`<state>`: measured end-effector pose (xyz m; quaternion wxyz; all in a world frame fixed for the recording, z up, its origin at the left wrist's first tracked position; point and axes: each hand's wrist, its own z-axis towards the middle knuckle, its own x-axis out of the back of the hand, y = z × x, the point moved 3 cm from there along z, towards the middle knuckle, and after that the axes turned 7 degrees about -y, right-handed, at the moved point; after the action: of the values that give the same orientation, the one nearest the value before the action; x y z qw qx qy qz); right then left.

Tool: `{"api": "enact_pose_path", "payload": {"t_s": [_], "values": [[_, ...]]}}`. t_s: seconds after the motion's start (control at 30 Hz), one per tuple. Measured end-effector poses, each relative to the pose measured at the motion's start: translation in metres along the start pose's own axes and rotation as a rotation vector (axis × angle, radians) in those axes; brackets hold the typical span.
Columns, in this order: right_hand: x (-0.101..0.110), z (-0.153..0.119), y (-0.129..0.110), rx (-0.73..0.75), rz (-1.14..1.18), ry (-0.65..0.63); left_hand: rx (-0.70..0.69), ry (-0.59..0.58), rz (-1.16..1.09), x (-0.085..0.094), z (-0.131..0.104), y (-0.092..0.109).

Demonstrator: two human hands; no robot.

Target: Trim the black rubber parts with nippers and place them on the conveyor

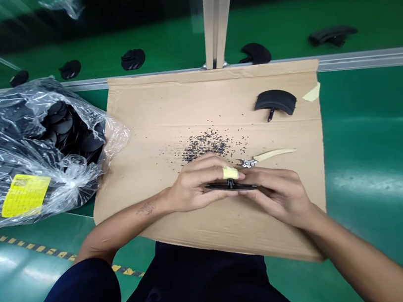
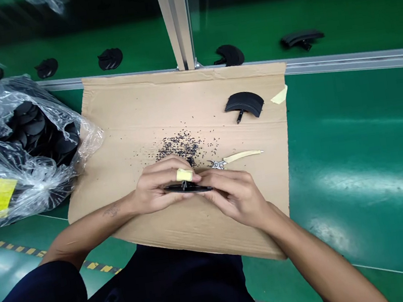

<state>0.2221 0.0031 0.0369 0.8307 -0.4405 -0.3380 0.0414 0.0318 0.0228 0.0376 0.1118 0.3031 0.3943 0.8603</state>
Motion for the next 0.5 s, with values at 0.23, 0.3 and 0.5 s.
{"api": "enact_pose_path", "payload": {"t_s": [0.23,0.3,0.5], "values": [[0.035,-0.007,0.017,-0.329,-0.703,-0.361,0.209,0.164,0.078,0.007,-0.007,-0.013],[0.041,-0.011,0.021,-0.383,-0.809,-0.438,0.264,0.211,0.078,0.01,-0.009,-0.017],[0.041,-0.009,0.016,-0.349,-0.656,-0.291,0.213,0.212,0.111,0.011,-0.007,-0.019]]}}
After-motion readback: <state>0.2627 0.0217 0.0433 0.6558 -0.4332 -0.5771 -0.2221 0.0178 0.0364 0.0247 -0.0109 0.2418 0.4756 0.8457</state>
